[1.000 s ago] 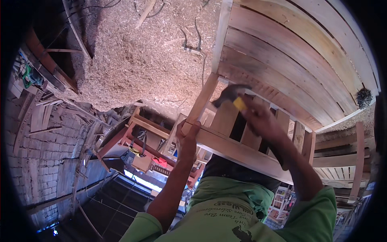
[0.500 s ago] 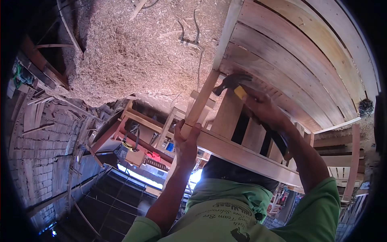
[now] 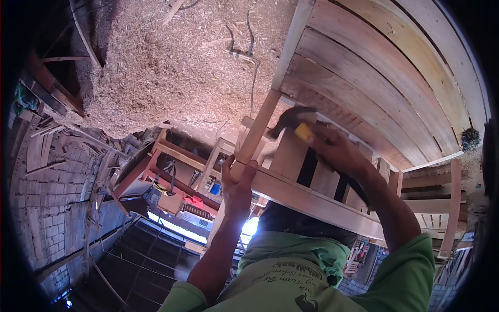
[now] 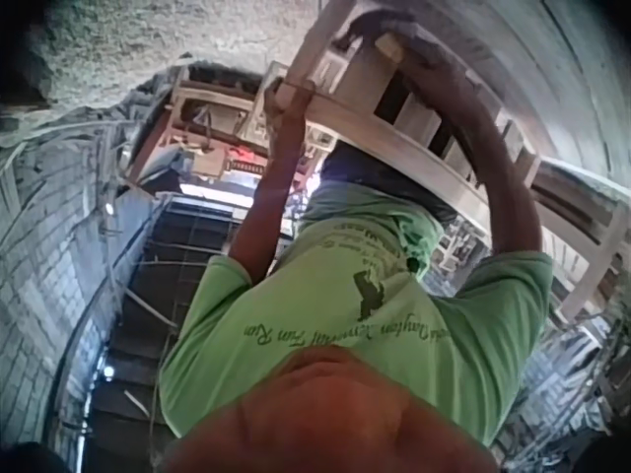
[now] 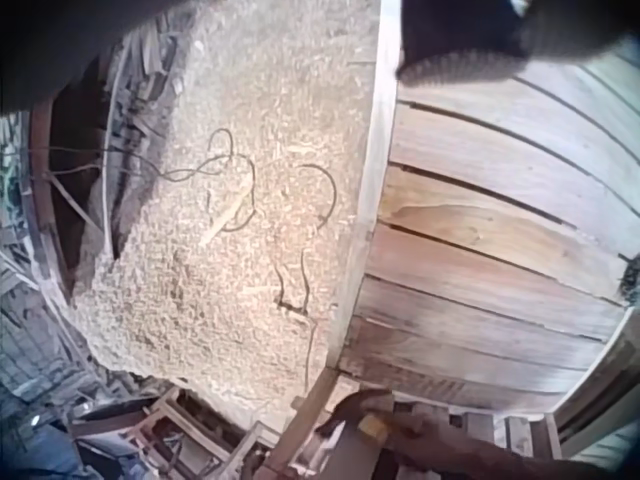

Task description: The person assembles a wooden slatted frame by positioning slats and securing them with nails. They use a hammer to drive nails into the wood, repeatedly adjusting the slats and striking the nails to fasten the structure.

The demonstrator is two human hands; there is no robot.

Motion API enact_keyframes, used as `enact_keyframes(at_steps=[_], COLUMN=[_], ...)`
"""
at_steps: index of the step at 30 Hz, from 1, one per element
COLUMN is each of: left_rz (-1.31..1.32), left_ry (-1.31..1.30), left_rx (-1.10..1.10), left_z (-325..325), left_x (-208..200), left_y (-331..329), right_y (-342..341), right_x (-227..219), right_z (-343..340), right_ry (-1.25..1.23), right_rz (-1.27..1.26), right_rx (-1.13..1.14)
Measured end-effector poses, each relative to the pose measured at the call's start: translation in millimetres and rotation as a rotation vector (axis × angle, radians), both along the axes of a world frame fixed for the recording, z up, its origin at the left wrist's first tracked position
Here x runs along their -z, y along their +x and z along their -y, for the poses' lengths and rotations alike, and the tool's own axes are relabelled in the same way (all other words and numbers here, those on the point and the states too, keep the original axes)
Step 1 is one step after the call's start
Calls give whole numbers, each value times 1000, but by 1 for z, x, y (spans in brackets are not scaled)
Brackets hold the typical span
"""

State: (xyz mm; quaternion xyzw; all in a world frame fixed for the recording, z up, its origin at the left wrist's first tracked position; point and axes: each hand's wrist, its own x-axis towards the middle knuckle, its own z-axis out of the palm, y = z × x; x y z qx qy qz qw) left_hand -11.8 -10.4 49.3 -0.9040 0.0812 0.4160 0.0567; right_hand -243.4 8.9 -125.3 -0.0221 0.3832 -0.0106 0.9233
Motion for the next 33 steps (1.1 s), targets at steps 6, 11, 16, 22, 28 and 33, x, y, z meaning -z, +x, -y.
enact_keyframes(at_steps=[6, 11, 16, 22, 28, 33], left_rz=[3, 26, -3, -20, 13, 9], left_ry=[-38, -25, -21, -32, -5, -33], left_rx=[-17, -37, -44, -23, -44, -42], left_z=[-2, 2, 2, -5, 0, -2], left_x=[2, 1, 1, 3, -3, 2], left_y=[2, -4, 1, 6, -1, 2], right_y=[2, -4, 2, 1, -3, 8], right_x=[-12, -7, -30, -8, -17, -29], right_z=[-8, 10, 20, 9, 22, 0], right_ry=[-237, -7, -13, 0, 28, -156], right_rz=[65, -191, 27, -162, -148, -13], right_rx=[-71, -33, -75, -18, -72, -102])
